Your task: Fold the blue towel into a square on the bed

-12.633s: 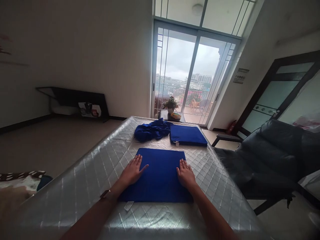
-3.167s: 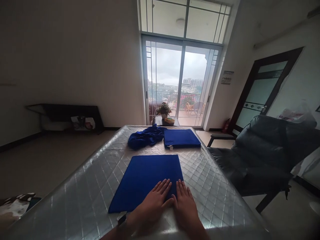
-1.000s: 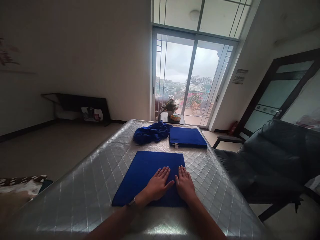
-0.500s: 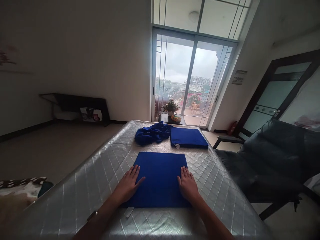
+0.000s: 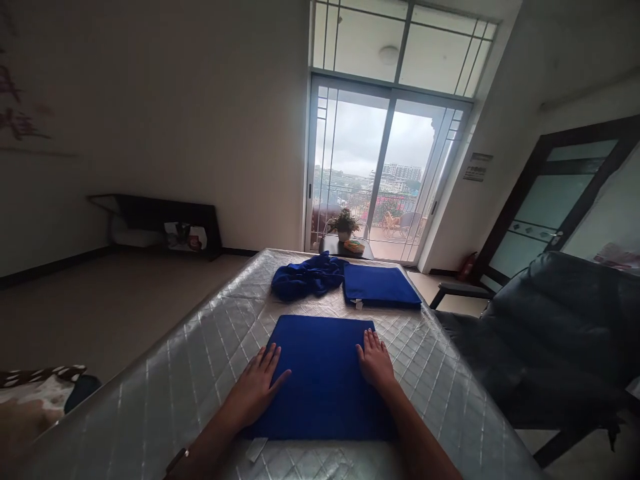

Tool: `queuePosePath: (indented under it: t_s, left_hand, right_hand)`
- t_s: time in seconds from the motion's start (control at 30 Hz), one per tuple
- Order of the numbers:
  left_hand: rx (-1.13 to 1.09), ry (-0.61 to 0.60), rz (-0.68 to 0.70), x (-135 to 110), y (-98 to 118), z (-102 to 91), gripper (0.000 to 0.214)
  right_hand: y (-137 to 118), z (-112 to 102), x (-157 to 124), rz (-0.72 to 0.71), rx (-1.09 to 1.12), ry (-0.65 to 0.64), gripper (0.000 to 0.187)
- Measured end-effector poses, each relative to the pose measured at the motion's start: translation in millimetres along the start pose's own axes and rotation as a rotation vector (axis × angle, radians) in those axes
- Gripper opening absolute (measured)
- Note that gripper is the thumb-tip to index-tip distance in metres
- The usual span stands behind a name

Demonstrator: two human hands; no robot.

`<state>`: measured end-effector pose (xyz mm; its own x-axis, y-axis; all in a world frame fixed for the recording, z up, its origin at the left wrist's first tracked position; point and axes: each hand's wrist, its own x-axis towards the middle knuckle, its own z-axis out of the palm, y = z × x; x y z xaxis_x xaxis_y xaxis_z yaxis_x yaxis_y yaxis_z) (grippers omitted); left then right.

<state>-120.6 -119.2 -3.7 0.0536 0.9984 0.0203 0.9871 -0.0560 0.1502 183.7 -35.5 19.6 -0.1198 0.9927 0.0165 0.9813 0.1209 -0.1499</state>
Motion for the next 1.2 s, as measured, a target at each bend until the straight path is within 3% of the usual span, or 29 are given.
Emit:
queuePosePath:
  t_s: [0.1,0.27,0.43,0.6,0.8,0.9,1.03,1.2]
  left_hand:
    - [-0.004,0.001,-0.019,1.7,-2.0,2.4,0.079]
    - [0.005,-0.042,-0.078,1.5,-0.1,-5.4,0.084]
    - [0.036,0.023,-0.061,-6.8,17.9,-12.4,0.085]
    - [-0.061,0.010,0.226,-0.1,67.6,-9.7,0.080]
    - [-0.153,0.008,0.469,52.9,153.4,-12.7,0.083]
    - [-0.186,0.065,0.496,77.9,178.4,-2.1,0.085]
    - [-0.200,0.070,0.430,91.6,175.4,18.3,0.086]
    - [-0.155,0.058,0.324,90.3,129.9,21.4,0.084]
  right_hand:
    - [4.3,11.0,0.3,0.002,0.032,0.006,0.063]
    - [5.9,11.8,-0.9,-0.004,0.051,0.019,0.062]
    - [5.7,10.4,-1.2,-0.007,0.066,0.022,0.063]
    - [5.6,11.5,0.2,-0.004,0.082,0.018,0.063]
    - [8.6,13.6,0.4,-0.024,0.025,0.016,0.061]
    - [11.8,15.5,-0.6,-0.069,-0.005,0.013,0.057]
    - [12.0,16.8,0.2,-0.070,0.002,0.013,0.058]
    - [8.4,15.6,1.6,-0.022,0.062,0.036,0.062]
